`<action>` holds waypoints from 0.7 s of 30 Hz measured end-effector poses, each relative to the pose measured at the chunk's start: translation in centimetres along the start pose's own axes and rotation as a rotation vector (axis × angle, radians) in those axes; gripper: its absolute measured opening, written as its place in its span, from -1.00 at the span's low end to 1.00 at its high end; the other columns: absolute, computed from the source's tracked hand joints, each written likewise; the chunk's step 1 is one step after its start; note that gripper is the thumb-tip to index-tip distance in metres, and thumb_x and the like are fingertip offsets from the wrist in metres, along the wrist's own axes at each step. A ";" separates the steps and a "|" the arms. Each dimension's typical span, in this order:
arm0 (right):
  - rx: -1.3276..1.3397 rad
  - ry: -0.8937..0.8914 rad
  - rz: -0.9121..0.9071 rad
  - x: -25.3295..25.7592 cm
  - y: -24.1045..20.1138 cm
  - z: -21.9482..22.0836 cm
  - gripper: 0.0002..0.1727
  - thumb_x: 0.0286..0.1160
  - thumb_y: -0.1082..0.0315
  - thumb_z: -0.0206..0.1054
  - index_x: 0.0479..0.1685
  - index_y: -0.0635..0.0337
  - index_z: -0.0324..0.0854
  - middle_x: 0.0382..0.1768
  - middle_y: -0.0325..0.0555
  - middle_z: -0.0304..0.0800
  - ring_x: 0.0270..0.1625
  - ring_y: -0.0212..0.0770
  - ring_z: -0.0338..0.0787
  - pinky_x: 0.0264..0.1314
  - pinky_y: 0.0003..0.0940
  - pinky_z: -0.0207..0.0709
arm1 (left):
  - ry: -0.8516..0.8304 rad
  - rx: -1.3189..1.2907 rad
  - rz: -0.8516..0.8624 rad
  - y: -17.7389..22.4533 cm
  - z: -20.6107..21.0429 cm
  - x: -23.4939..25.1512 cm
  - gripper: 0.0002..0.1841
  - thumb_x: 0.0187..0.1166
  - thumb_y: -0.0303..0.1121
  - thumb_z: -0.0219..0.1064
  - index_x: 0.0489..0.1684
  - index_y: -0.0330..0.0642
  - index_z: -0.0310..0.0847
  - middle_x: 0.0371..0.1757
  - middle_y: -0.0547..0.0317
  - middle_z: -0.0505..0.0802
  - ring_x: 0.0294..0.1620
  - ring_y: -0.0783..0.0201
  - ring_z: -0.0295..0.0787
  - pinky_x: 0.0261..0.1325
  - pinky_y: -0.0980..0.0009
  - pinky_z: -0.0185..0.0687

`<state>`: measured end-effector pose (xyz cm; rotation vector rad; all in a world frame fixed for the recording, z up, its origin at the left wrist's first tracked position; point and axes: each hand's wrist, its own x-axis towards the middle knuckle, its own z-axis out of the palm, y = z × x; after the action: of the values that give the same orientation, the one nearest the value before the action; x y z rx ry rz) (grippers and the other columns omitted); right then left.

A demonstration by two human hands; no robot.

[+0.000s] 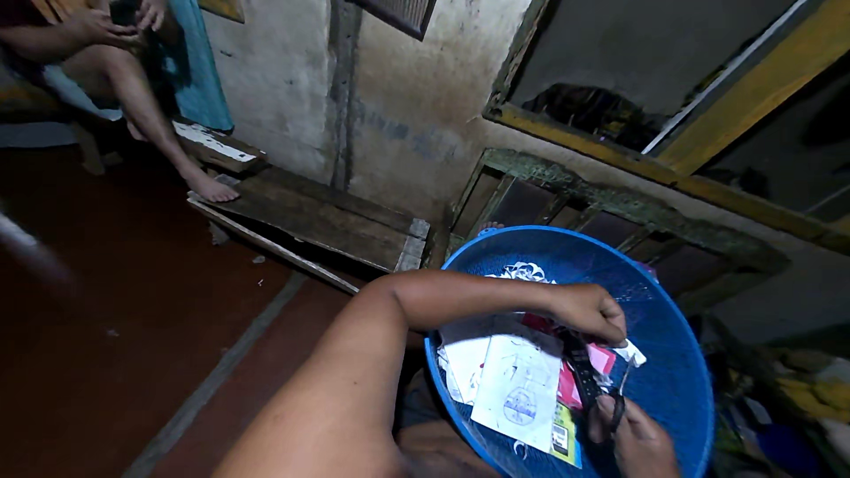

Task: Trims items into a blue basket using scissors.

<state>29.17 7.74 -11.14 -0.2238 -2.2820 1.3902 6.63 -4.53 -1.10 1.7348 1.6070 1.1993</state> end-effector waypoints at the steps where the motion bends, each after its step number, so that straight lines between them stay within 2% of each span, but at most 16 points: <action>1: -0.003 -0.003 0.003 0.0 0.0 0.0 -0.74 0.74 0.33 0.16 -0.33 0.17 0.66 -0.54 -0.30 0.70 -0.53 -0.39 0.70 -0.41 -0.44 0.69 | 0.022 0.000 0.010 0.0 -0.1 0.0 -0.81 0.64 -0.41 0.36 -0.30 -0.38 0.76 -0.50 0.13 0.77 -0.56 0.40 0.63 -0.45 0.41 0.58; 9: 0.053 -0.010 0.009 0.1 0.2 0.0 -0.73 0.75 0.38 0.11 -0.30 0.15 0.68 -0.55 -0.36 0.72 -0.55 -0.42 0.70 -0.42 -0.46 0.70 | 0.093 -0.043 0.033 0.2 -0.3 0.0 -0.80 0.67 -0.41 0.32 -0.29 -0.37 0.75 -0.49 0.13 0.77 -0.54 0.38 0.65 -0.43 0.40 0.58; 13: 0.080 -0.019 -0.037 0.2 0.6 -0.2 -0.72 0.79 0.36 0.02 -0.22 0.12 0.65 -0.49 -0.38 0.75 -0.49 -0.42 0.74 -0.35 -0.46 0.73 | 0.159 -0.029 0.125 0.4 -0.6 0.1 -0.82 0.65 -0.41 0.36 -0.12 -0.40 0.78 -0.35 0.06 0.84 -0.43 0.34 0.73 -0.32 0.38 0.68; 15: 0.150 -0.025 -0.085 0.4 1.2 -0.4 -0.70 0.85 0.18 -0.01 -0.13 0.06 0.60 -0.38 -0.36 0.75 -0.42 -0.39 0.76 -0.31 -0.43 0.75 | 0.257 0.102 0.266 1.1 -1.5 0.2 -0.83 0.61 -0.41 0.39 -0.12 -0.36 0.81 -0.27 0.07 0.87 -0.27 0.34 0.77 -0.12 0.34 0.69; 16: 0.220 -0.026 -0.090 0.6 1.3 -0.4 -0.64 0.84 -0.02 0.02 -0.10 -0.02 0.59 -0.31 -0.35 0.77 -0.38 -0.36 0.78 -0.29 -0.41 0.77 | 0.312 0.194 0.321 1.7 -2.3 0.3 -0.83 0.61 -0.39 0.40 -0.10 -0.33 0.83 -0.22 0.07 0.89 -0.19 0.32 0.79 -0.03 0.30 0.71; 18: 0.381 -0.030 -0.067 1.1 1.2 -0.7 -0.45 0.63 -0.38 0.06 -0.07 -0.13 0.65 -0.23 -0.24 0.84 -0.30 -0.23 0.85 -0.22 -0.31 0.81 | 0.411 0.367 0.343 2.9 -4.0 0.8 -0.81 0.64 -0.32 0.38 -0.05 -0.23 0.84 -0.14 0.10 0.90 -0.12 0.30 0.82 0.03 0.25 0.75; 21: 0.606 -0.111 -0.067 2.0 -0.3 -0.9 -0.26 0.36 -0.62 0.02 0.15 -0.30 0.67 -0.11 -0.12 0.92 -0.11 -0.03 0.93 0.00 -0.07 0.81 | 0.475 0.507 0.269 3.3 -6.3 2.1 -0.82 0.63 -0.24 0.40 -0.04 -0.08 0.87 -0.10 0.16 0.86 -0.09 0.30 0.80 0.01 0.20 0.76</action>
<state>27.90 9.06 -9.93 0.1265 -1.8146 2.0123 2.97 -4.51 5.35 2.1443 2.1514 1.5121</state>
